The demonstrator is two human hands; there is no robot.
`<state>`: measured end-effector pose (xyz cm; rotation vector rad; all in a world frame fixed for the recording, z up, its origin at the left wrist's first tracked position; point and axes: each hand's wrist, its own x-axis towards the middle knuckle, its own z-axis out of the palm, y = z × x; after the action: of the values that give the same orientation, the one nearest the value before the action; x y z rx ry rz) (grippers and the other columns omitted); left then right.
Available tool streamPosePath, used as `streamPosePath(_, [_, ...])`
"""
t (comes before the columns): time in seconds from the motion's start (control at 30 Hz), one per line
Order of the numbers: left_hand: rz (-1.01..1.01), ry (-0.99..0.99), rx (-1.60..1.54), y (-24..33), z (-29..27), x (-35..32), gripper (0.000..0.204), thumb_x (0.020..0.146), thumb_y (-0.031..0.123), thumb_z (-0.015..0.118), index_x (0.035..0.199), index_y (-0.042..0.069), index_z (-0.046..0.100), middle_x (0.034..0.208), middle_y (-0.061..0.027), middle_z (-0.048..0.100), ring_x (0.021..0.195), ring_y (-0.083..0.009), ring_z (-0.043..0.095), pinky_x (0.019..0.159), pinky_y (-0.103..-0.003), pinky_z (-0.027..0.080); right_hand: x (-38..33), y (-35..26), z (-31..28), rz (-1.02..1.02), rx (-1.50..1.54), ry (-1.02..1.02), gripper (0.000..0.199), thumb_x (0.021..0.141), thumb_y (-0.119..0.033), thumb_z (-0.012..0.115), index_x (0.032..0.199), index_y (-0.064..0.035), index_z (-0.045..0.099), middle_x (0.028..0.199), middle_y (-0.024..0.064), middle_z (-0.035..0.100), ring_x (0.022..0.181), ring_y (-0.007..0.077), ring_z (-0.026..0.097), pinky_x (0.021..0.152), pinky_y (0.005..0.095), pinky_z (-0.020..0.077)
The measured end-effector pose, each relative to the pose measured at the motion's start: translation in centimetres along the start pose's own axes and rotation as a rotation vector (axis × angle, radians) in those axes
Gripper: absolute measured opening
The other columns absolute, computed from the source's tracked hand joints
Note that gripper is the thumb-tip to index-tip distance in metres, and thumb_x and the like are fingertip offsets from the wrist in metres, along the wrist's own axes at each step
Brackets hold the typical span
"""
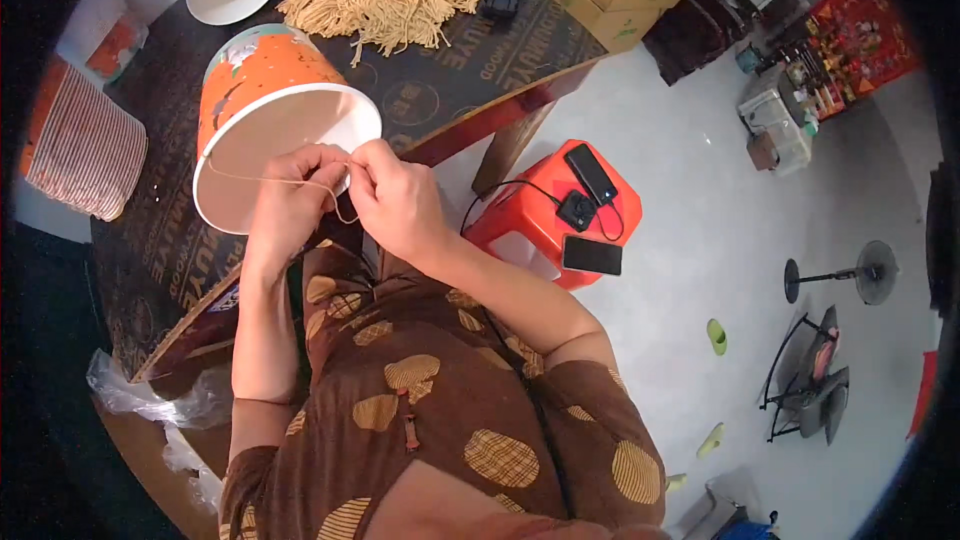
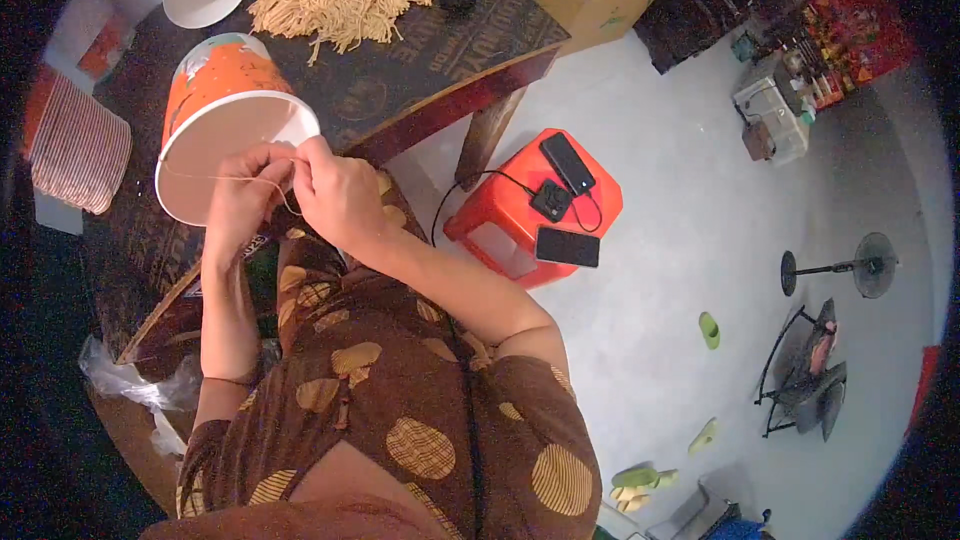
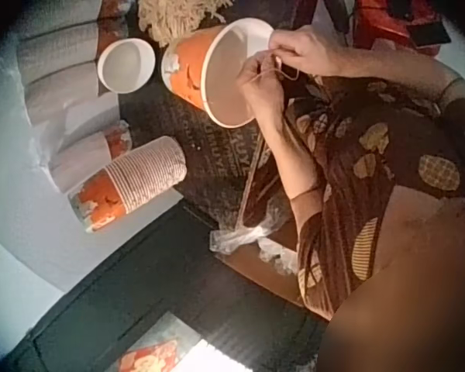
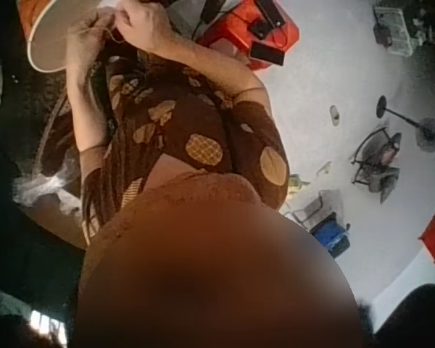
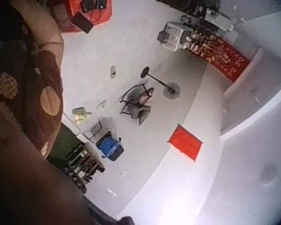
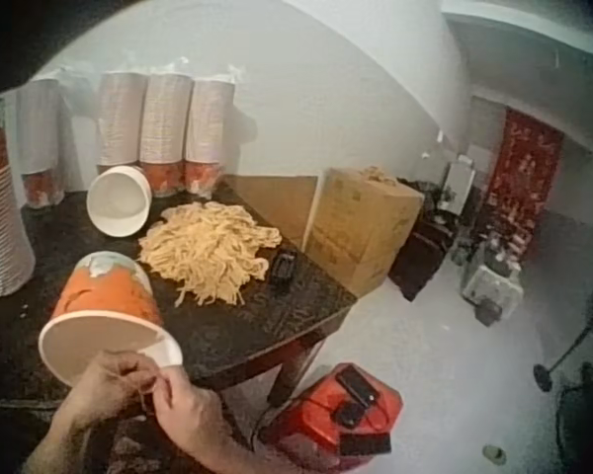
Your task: Attaching handles to paper buckets by threading elastic strings through pre-drilled holes.
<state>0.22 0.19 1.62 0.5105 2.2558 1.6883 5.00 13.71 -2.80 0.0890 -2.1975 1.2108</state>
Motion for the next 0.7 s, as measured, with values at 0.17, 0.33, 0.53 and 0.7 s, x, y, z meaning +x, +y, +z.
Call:
streamPosePath(0.17, [-0.072,0.03,-0.002,0.1,0.0,0.2,0.014,0.094,0.009,0.059,0.086,0.002,0.069,0.061,0.0043,0.054,0.05,-0.002,0.045,0.041,-0.019,0.032,-0.8,-0.8,-0.5,-0.01,0.113,0.042,0.013,0.086,-0.007,0.066,0.091,-0.0014,0.056,0.064,0.0166,0.061,0.058,0.0334,0.065,0.05,0.0402,0.0484])
streamPosePath(0.33, [-0.078,0.042,-0.027,0.1,0.0,0.2,0.014,0.092,0.013,0.063,0.084,0.002,0.069,0.06,0.004,0.054,0.049,-0.0023,0.046,0.04,-0.019,0.034,-1.5,-0.7,-1.4,0.079,0.037,-0.041,0.013,0.084,-0.006,0.066,0.093,-0.0014,0.057,0.063,0.0156,0.062,0.057,0.0317,0.065,0.05,0.0389,0.0474])
streamPosePath(0.53, [-0.053,0.041,-0.02,-0.1,0.2,0.3,0.013,0.091,0.013,0.064,0.084,0.002,0.068,0.062,0.0033,0.055,0.05,-0.0025,0.047,0.04,-0.019,0.036,-1.8,0.2,-1.3,0.034,-0.039,-0.071,0.007,0.081,-0.004,0.066,0.084,-0.0025,0.06,0.063,0.0157,0.061,0.057,0.0318,0.064,0.051,0.0387,0.0476])
streamPosePath(0.7, [-0.054,0.04,-0.017,0.0,-0.2,-0.1,0.013,0.091,0.012,0.064,0.083,0.002,0.067,0.063,0.0029,0.056,0.05,-0.0032,0.048,0.042,-0.02,0.038,-1.9,-0.2,-1.1,0.041,-0.007,-0.097,0.006,0.08,-0.003,0.065,0.081,-0.0027,0.06,0.064,0.0156,0.061,0.058,0.0323,0.064,0.052,0.039,0.0477])
